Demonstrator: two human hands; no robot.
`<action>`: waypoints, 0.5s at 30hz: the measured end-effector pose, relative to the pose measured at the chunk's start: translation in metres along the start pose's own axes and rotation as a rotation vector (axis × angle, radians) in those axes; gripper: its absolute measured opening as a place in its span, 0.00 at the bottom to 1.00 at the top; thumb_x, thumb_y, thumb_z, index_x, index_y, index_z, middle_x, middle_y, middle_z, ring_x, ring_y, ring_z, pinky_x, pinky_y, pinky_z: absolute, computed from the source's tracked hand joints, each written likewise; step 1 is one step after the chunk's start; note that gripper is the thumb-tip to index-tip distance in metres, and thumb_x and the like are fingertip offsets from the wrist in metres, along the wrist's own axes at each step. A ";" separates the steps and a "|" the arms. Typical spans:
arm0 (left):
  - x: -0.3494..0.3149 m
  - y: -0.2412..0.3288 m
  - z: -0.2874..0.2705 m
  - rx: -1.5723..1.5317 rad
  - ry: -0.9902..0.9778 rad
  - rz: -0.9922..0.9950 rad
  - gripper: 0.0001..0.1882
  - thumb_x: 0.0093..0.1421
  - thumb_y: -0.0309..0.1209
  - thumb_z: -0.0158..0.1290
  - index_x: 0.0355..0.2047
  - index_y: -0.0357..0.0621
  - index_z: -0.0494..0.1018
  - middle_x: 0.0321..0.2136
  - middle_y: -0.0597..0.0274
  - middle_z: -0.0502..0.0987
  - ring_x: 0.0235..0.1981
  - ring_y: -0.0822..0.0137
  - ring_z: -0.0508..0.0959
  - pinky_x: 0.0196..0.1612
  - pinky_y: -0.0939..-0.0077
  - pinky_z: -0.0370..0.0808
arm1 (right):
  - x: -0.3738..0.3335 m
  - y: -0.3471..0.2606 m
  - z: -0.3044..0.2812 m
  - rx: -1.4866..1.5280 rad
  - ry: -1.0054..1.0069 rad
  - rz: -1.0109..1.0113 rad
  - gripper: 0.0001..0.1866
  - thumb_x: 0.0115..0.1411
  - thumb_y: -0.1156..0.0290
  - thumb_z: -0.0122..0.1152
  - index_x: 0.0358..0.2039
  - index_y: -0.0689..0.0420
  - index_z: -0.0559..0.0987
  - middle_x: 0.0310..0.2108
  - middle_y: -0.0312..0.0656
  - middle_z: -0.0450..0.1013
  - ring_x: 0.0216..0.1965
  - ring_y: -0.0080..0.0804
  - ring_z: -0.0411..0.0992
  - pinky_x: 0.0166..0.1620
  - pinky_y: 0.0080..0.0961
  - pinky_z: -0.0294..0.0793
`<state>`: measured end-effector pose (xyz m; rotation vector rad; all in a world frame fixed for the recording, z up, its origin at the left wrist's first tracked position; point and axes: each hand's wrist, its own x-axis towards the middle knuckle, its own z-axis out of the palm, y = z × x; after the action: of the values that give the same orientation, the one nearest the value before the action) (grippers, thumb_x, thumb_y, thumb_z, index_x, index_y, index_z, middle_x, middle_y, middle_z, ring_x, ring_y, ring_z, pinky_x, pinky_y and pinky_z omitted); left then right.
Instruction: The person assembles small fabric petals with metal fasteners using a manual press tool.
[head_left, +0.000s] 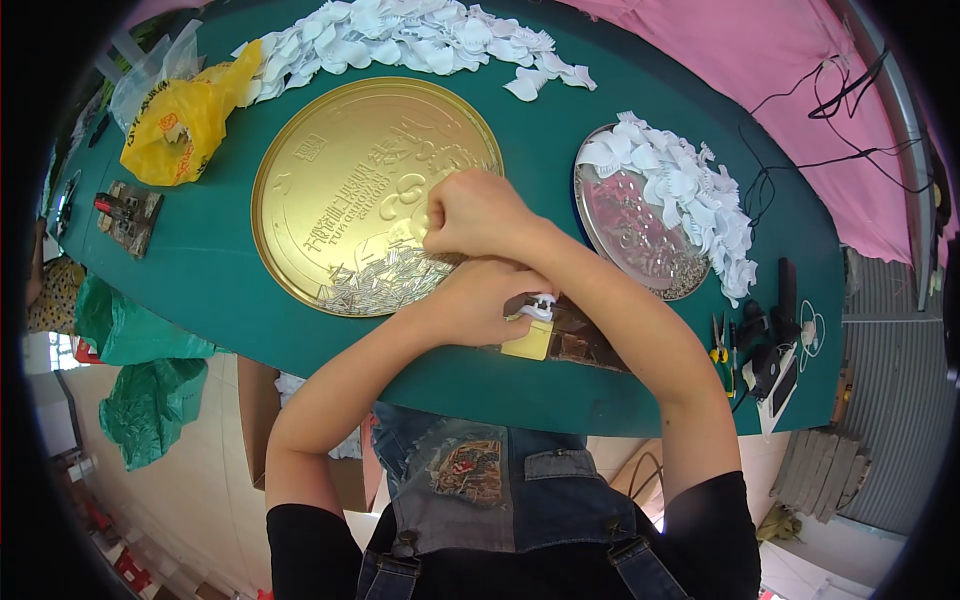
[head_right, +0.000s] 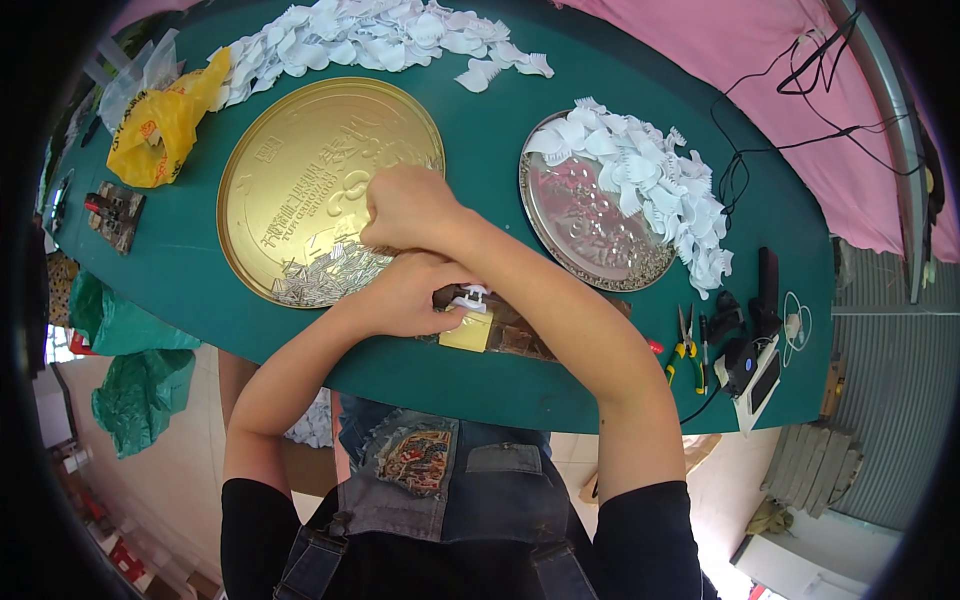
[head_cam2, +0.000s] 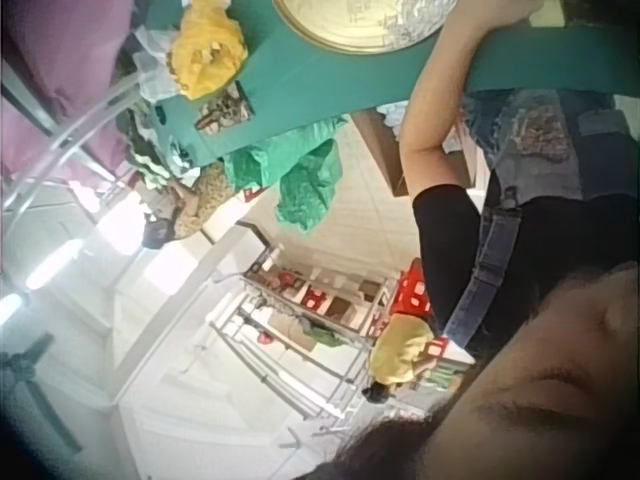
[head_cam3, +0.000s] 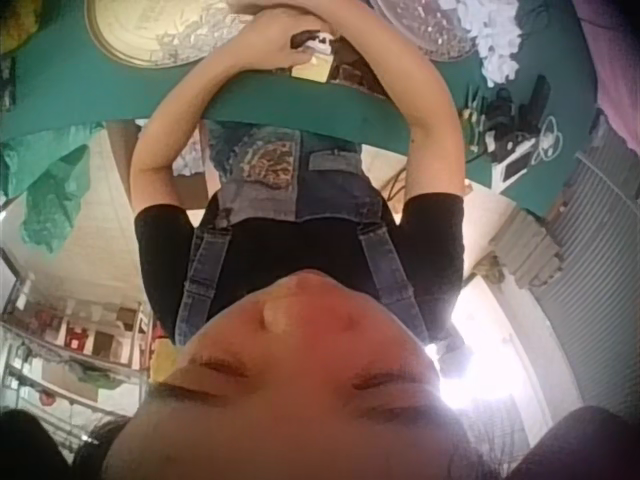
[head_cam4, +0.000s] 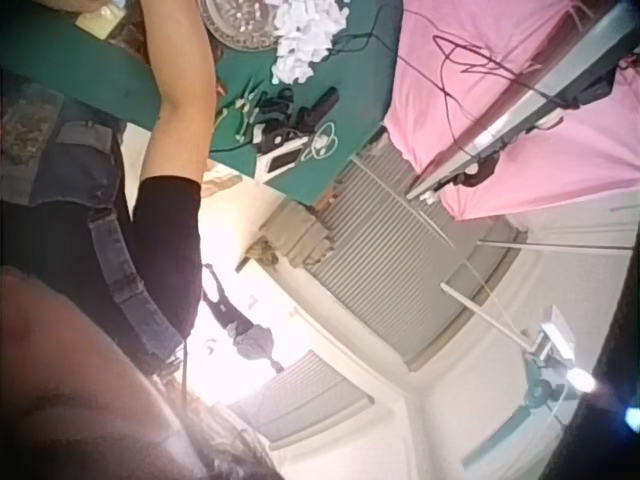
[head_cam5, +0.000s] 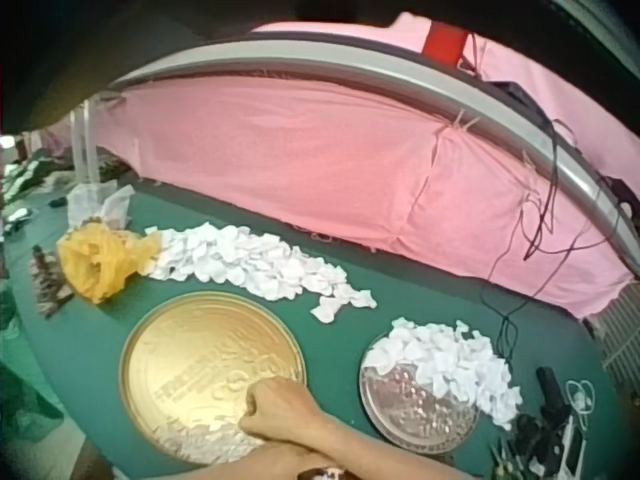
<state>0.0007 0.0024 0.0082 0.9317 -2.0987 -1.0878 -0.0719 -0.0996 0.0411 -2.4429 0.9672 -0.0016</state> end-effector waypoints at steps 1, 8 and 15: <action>0.000 -0.003 0.002 0.051 0.053 0.056 0.22 0.46 0.28 0.60 0.45 0.46 0.78 0.41 0.53 0.78 0.46 0.49 0.76 0.50 0.56 0.74 | -0.003 0.004 -0.005 0.118 0.016 0.034 0.09 0.39 0.65 0.69 0.20 0.56 0.82 0.20 0.42 0.78 0.26 0.38 0.78 0.33 0.34 0.77; 0.001 0.000 -0.002 0.142 0.045 0.076 0.16 0.47 0.29 0.60 0.39 0.46 0.76 0.39 0.58 0.76 0.46 0.52 0.74 0.50 0.58 0.71 | -0.015 0.025 -0.017 0.236 0.060 0.088 0.09 0.44 0.66 0.66 0.25 0.56 0.85 0.25 0.42 0.81 0.29 0.37 0.80 0.36 0.32 0.79; 0.002 0.000 -0.003 0.050 0.003 0.041 0.22 0.47 0.29 0.61 0.46 0.47 0.78 0.44 0.55 0.77 0.49 0.52 0.75 0.54 0.58 0.70 | -0.003 0.012 0.001 0.021 0.099 -0.068 0.07 0.45 0.68 0.66 0.25 0.56 0.84 0.24 0.40 0.80 0.30 0.38 0.80 0.36 0.35 0.78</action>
<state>0.0018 -0.0002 0.0094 0.9098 -2.1419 -1.0168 -0.0814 -0.1050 0.0351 -2.4746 0.9209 -0.1571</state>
